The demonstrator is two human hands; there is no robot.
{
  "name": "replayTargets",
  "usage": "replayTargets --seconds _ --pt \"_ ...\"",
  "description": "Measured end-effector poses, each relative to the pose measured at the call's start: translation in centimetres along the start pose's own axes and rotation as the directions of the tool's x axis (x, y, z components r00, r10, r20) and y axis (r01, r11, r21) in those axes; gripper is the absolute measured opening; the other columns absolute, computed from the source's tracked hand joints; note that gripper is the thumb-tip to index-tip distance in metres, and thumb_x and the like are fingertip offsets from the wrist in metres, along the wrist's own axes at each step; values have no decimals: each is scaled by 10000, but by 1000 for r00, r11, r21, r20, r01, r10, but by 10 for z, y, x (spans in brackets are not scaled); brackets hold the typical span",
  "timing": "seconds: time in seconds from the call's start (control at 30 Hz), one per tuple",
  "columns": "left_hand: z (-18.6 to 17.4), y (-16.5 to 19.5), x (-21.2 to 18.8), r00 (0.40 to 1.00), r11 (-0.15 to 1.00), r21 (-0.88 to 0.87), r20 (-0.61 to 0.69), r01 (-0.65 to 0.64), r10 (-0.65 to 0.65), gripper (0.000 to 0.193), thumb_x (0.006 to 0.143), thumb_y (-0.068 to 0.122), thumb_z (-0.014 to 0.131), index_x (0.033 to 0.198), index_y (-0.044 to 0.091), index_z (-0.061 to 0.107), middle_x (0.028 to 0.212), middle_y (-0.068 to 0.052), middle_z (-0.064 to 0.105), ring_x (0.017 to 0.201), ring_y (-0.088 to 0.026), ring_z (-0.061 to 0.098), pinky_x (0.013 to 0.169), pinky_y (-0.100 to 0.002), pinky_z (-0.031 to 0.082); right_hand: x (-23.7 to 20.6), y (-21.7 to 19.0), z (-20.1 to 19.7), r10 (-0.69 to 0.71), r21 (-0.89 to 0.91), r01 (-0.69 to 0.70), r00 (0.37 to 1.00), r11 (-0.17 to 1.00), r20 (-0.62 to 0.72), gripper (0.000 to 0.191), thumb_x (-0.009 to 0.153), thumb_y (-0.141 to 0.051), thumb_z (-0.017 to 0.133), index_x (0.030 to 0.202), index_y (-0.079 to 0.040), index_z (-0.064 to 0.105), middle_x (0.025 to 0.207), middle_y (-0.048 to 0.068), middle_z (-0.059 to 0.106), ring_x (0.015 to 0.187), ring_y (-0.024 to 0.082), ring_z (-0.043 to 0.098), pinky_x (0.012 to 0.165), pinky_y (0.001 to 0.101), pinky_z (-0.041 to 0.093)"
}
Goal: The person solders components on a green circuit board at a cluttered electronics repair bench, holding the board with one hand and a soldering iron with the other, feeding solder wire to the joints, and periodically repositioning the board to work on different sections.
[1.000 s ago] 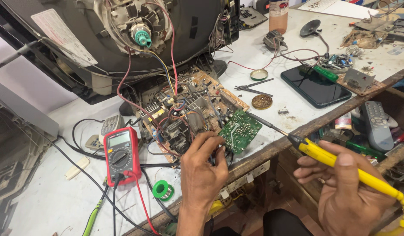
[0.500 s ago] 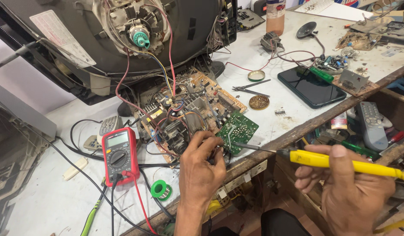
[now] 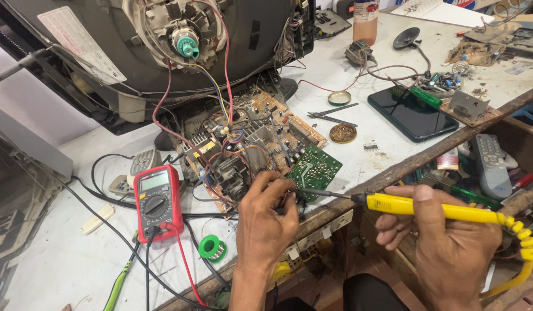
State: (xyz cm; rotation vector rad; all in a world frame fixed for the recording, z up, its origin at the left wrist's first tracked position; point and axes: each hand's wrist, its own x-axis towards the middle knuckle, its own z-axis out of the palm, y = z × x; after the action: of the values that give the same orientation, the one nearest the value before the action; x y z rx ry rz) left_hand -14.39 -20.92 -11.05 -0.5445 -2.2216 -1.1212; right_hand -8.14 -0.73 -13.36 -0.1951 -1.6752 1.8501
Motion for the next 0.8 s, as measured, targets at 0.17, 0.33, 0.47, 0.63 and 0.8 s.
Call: replayTargets --seconds 0.17,0.33,0.47,0.63,0.8 --pt "0 -1 0 1000 1000 -1 -2 -20 20 183 781 -33 718 958 12 729 1009 -122 703 810 -280 748 677 -347 587 1 0 0 -7 -6 7 1000 1000 -5 385 1109 -210 507 1055 111 712 689 172 690 516 194 649 482 291 549" --pt "1 -2 1 1000 1000 -8 4 -16 16 181 783 -32 714 958 10 730 1008 -121 702 797 -268 750 674 -341 587 1 -1 0 -4 -10 4 1000 1000 -2 390 1107 -217 510 1051 111 712 687 171 689 509 196 646 469 290 536" --pt "0 -2 1 1000 1000 -11 20 11 -11 183 783 -34 712 960 9 731 1003 -120 702 777 -258 751 669 -338 587 1 -3 1 14 -17 -14 1000 1000 -2 398 1105 -226 511 1044 113 711 680 173 686 499 196 638 461 289 528" --pt "0 -3 1 999 999 -19 26 41 -40 195 782 -33 706 970 13 733 1014 -114 706 803 -253 762 663 -336 590 6 -3 1 47 2 -47 999 999 2 409 1103 -236 513 1044 119 707 680 175 678 485 202 628 441 288 513" --pt "0 -5 1 1000 1000 -15 5 -3 4 198 789 -32 709 978 19 737 1025 -116 712 845 -261 757 684 -339 591 15 1 -2 83 112 -89 995 990 53 427 1113 -244 507 1052 132 701 689 179 671 474 202 615 432 274 492"
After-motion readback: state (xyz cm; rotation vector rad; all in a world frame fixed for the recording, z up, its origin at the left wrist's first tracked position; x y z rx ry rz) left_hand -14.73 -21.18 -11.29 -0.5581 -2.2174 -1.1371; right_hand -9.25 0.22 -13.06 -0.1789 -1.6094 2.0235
